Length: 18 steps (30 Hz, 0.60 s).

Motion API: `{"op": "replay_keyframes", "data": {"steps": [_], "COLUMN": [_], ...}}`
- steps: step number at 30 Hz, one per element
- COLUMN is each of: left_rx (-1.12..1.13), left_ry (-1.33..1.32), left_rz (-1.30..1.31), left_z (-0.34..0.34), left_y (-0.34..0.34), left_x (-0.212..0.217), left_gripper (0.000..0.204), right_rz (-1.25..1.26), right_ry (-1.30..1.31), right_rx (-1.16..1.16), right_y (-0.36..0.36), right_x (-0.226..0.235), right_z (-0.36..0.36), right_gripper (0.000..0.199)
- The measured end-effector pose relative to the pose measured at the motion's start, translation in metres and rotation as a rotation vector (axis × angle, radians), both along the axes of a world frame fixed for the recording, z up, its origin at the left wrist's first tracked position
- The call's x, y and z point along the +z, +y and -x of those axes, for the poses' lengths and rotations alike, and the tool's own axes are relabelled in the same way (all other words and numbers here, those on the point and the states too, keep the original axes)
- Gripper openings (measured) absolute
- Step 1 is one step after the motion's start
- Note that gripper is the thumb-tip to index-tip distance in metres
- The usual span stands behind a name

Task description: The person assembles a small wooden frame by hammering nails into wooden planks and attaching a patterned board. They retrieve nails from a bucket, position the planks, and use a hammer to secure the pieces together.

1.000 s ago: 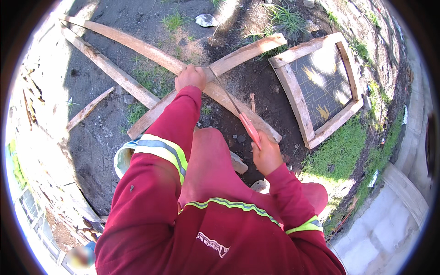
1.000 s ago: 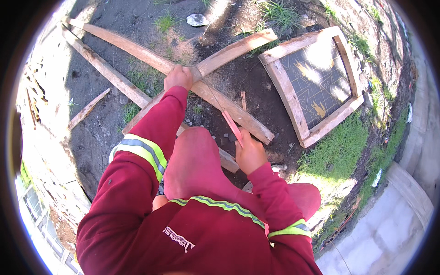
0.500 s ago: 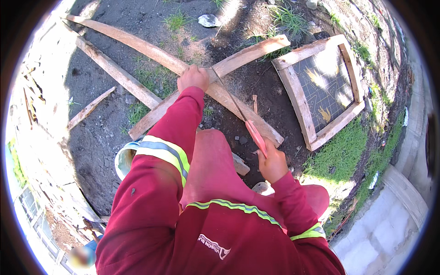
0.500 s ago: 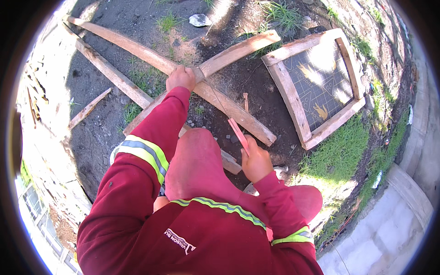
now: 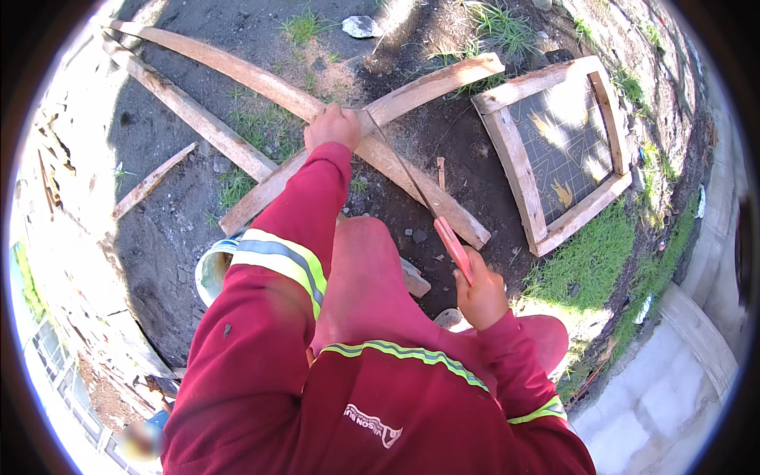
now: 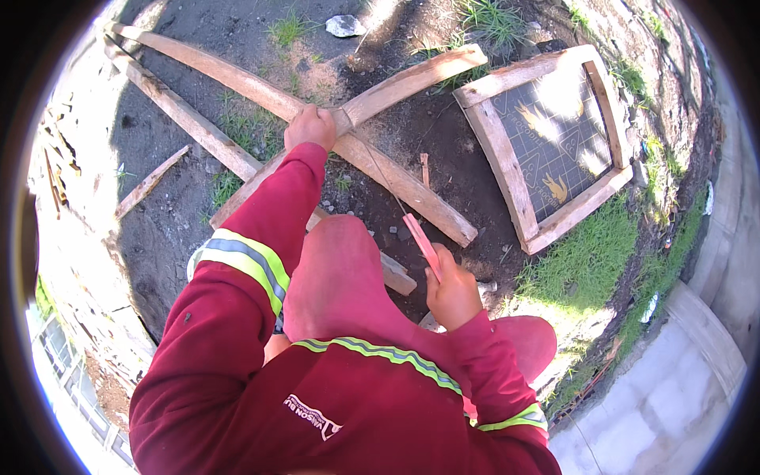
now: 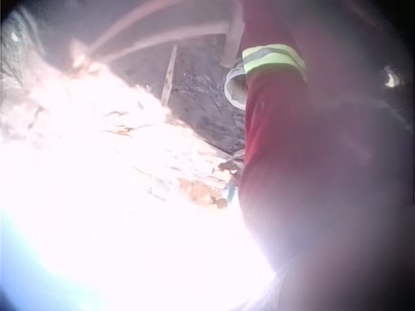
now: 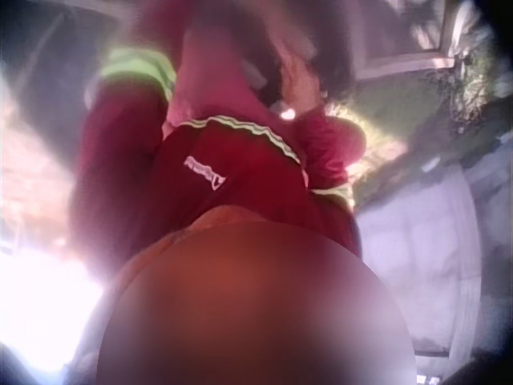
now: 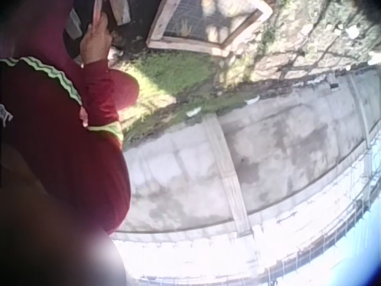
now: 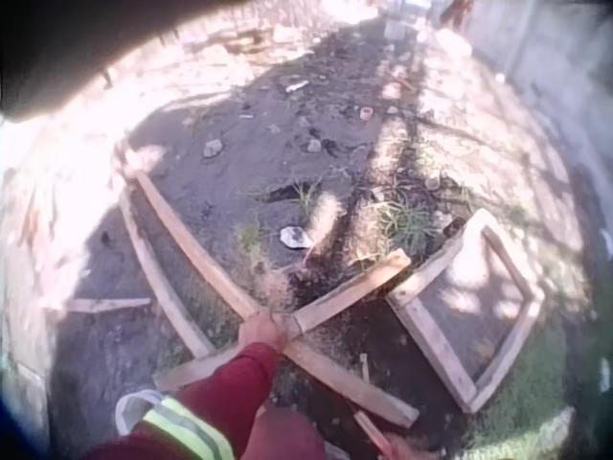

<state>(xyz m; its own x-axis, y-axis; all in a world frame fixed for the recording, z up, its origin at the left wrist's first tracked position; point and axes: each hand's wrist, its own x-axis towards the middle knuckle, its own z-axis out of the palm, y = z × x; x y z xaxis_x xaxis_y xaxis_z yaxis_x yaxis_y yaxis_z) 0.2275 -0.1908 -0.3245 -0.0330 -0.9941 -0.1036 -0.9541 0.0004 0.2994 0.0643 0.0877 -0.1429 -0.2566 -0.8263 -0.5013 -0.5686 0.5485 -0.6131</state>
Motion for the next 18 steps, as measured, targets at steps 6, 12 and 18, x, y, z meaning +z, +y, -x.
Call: {"op": "replay_keyframes", "data": {"steps": [6, 12, 18], "left_rx": [0.024, -0.01, 0.016], "left_ry": [0.005, 0.014, 0.0], "left_rz": [-0.006, 0.0, 0.004], "left_z": [0.001, -0.002, -0.002], "left_y": [0.001, 0.003, 0.003], "left_x": [-0.004, -0.004, -0.007], "left_gripper": [0.032, 0.032, 0.033], "right_rz": [0.041, 0.13, 0.029], "right_ry": [0.1, 0.041, 0.048], "right_rx": [0.099, 0.017, 0.052], "right_y": [-0.051, -0.043, -0.003], "right_x": [-0.038, -0.058, 0.009], "right_z": [-0.009, -0.015, 0.002], "right_gripper": [0.031, 0.032, 0.043]}}
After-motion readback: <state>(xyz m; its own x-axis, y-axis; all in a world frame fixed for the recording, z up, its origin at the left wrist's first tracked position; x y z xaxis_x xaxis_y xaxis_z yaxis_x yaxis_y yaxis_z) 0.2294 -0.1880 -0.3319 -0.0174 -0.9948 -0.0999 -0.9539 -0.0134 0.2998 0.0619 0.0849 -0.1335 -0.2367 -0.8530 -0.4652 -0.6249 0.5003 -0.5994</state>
